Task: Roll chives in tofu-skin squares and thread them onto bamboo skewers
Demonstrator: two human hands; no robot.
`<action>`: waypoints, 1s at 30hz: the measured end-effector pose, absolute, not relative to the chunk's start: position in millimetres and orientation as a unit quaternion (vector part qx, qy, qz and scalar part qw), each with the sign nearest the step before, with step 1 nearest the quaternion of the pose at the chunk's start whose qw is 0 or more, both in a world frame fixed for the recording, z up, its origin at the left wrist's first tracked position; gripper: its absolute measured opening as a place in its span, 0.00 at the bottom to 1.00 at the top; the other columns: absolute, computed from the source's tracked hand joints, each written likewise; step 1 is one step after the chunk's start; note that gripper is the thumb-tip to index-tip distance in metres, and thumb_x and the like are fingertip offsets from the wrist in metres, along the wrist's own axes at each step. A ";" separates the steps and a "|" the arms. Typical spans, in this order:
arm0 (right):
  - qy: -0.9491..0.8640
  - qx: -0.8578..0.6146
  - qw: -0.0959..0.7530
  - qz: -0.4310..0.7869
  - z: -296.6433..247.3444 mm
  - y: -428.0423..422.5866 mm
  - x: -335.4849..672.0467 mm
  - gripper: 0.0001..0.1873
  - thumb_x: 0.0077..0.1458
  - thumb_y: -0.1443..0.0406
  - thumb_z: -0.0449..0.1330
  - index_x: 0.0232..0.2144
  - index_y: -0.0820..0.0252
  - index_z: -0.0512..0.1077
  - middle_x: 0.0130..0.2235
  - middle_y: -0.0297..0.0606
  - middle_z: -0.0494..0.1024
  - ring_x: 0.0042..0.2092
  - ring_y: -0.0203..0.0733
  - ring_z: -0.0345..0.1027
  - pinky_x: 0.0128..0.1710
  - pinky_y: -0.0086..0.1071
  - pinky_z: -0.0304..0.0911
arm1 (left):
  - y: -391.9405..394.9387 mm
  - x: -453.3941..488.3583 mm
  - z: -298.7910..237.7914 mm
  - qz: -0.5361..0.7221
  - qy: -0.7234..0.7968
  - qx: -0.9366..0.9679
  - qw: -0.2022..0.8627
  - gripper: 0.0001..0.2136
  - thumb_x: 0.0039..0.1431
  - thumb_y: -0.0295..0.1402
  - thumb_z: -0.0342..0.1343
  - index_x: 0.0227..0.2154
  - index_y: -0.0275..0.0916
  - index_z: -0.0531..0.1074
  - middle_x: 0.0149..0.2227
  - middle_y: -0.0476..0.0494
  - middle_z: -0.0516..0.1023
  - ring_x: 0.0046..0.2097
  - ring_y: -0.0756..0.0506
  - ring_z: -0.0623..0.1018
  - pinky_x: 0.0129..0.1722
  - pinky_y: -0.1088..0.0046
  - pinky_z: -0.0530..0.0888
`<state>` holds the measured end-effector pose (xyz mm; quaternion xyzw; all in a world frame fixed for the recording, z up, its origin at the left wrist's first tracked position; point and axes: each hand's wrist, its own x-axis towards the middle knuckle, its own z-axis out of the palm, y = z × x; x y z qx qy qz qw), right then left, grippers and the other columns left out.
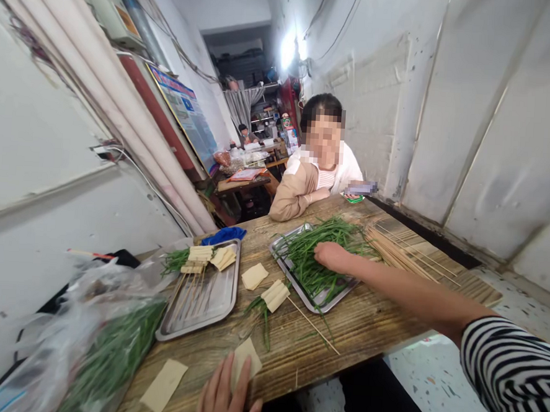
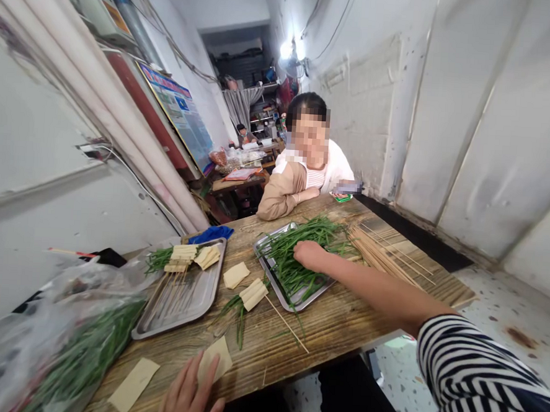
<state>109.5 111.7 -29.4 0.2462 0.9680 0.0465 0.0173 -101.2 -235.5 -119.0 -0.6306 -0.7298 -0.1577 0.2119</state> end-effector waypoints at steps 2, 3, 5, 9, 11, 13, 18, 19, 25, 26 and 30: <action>0.970 0.239 0.021 0.045 -24.2 114.0 113.7 0.11 0.55 0.71 0.51 0.32 0.66 0.74 0.38 0.47 0.75 0.43 0.43 0.67 0.38 0.30 0.58 | -227.8 -98.7 -107.8 -0.193 -0.707 -0.645 0.218 0.29 0.60 0.36 0.47 0.64 0.51 0.46 0.62 0.37 0.60 0.62 0.35 0.60 0.54 0.51 0.62; 0.970 0.237 0.022 0.045 -21.6 113.9 116.1 0.11 0.56 0.71 0.52 0.33 0.66 0.74 0.39 0.47 0.74 0.43 0.43 0.67 0.38 0.29 0.58 | -221.6 -95.6 -100.1 -0.206 -0.694 -0.654 0.217 0.30 0.60 0.36 0.48 0.64 0.50 0.46 0.61 0.37 0.60 0.61 0.35 0.61 0.54 0.52 0.62; 0.970 0.236 0.023 0.043 -17.4 111.4 119.8 0.10 0.56 0.70 0.52 0.36 0.66 0.74 0.41 0.48 0.74 0.42 0.43 0.68 0.37 0.29 0.58 | -204.2 -85.8 -83.2 -0.224 -0.664 -0.684 0.202 0.30 0.59 0.35 0.50 0.64 0.47 0.47 0.60 0.37 0.62 0.61 0.37 0.62 0.56 0.55 0.61; 0.971 0.234 0.033 0.033 -14.4 105.5 121.6 0.12 0.54 0.70 0.55 0.40 0.65 0.73 0.39 0.46 0.77 0.40 0.42 0.70 0.35 0.28 0.59 | -151.3 -59.9 -58.2 -0.263 -0.634 -0.711 0.153 0.24 0.60 0.32 0.49 0.60 0.43 0.55 0.59 0.37 0.65 0.59 0.40 0.65 0.55 0.57 0.63; 0.974 0.222 0.040 0.029 -13.5 105.0 121.5 0.12 0.53 0.70 0.56 0.40 0.63 0.74 0.39 0.44 0.77 0.41 0.41 0.71 0.36 0.27 0.59 | -120.1 -48.6 -54.3 -0.294 -0.626 -0.712 0.124 0.22 0.61 0.31 0.48 0.58 0.41 0.59 0.55 0.37 0.69 0.57 0.42 0.68 0.53 0.59 0.66; 0.976 0.212 0.047 0.030 -11.8 105.3 121.7 0.10 0.53 0.69 0.57 0.37 0.62 0.76 0.39 0.44 0.78 0.41 0.42 0.71 0.35 0.27 0.59 | -90.1 -39.2 -53.7 -0.316 -0.632 -0.702 0.091 0.18 0.61 0.30 0.48 0.54 0.40 0.64 0.51 0.38 0.74 0.53 0.43 0.72 0.50 0.60 0.68; 0.972 0.226 0.041 0.052 -5.2 101.3 122.4 0.11 0.54 0.70 0.54 0.34 0.67 0.76 0.39 0.49 0.77 0.39 0.46 0.72 0.31 0.30 0.59 | -34.1 -17.0 -47.5 -0.293 -0.671 -0.678 0.064 0.13 0.60 0.31 0.50 0.46 0.39 0.72 0.49 0.38 0.75 0.50 0.41 0.73 0.48 0.60 0.68; 0.971 0.227 0.042 0.059 -3.8 99.6 122.0 0.11 0.54 0.71 0.53 0.34 0.68 0.76 0.39 0.50 0.77 0.39 0.46 0.72 0.32 0.30 0.60 | -26.1 -12.8 -45.0 -0.280 -0.678 -0.676 0.066 0.13 0.60 0.32 0.51 0.46 0.39 0.72 0.49 0.39 0.75 0.50 0.40 0.72 0.48 0.59 0.67; 0.970 0.227 0.059 0.063 4.9 97.1 119.4 0.13 0.56 0.71 0.52 0.39 0.67 0.74 0.36 0.49 0.78 0.39 0.46 0.72 0.34 0.31 0.61 | 7.3 -4.4 -38.6 -0.208 -0.705 -0.677 0.021 0.09 0.59 0.34 0.52 0.37 0.43 0.76 0.36 0.44 0.80 0.44 0.42 0.73 0.46 0.62 0.62; 0.970 0.229 0.065 0.059 6.4 99.0 120.4 0.13 0.55 0.71 0.52 0.39 0.66 0.75 0.36 0.48 0.79 0.39 0.46 0.73 0.34 0.31 0.61 | 10.0 -5.8 -40.2 -0.207 -0.706 -0.677 0.017 0.09 0.60 0.34 0.50 0.36 0.43 0.76 0.35 0.44 0.80 0.43 0.43 0.74 0.45 0.64 0.62; 0.966 0.245 0.065 0.058 15.2 109.9 132.0 0.12 0.53 0.72 0.53 0.35 0.64 0.77 0.37 0.47 0.79 0.39 0.45 0.73 0.33 0.29 0.60 | 9.5 -12.6 -49.9 -0.203 -0.702 -0.683 0.001 0.10 0.59 0.36 0.52 0.32 0.42 0.78 0.33 0.44 0.79 0.40 0.44 0.74 0.41 0.67 0.65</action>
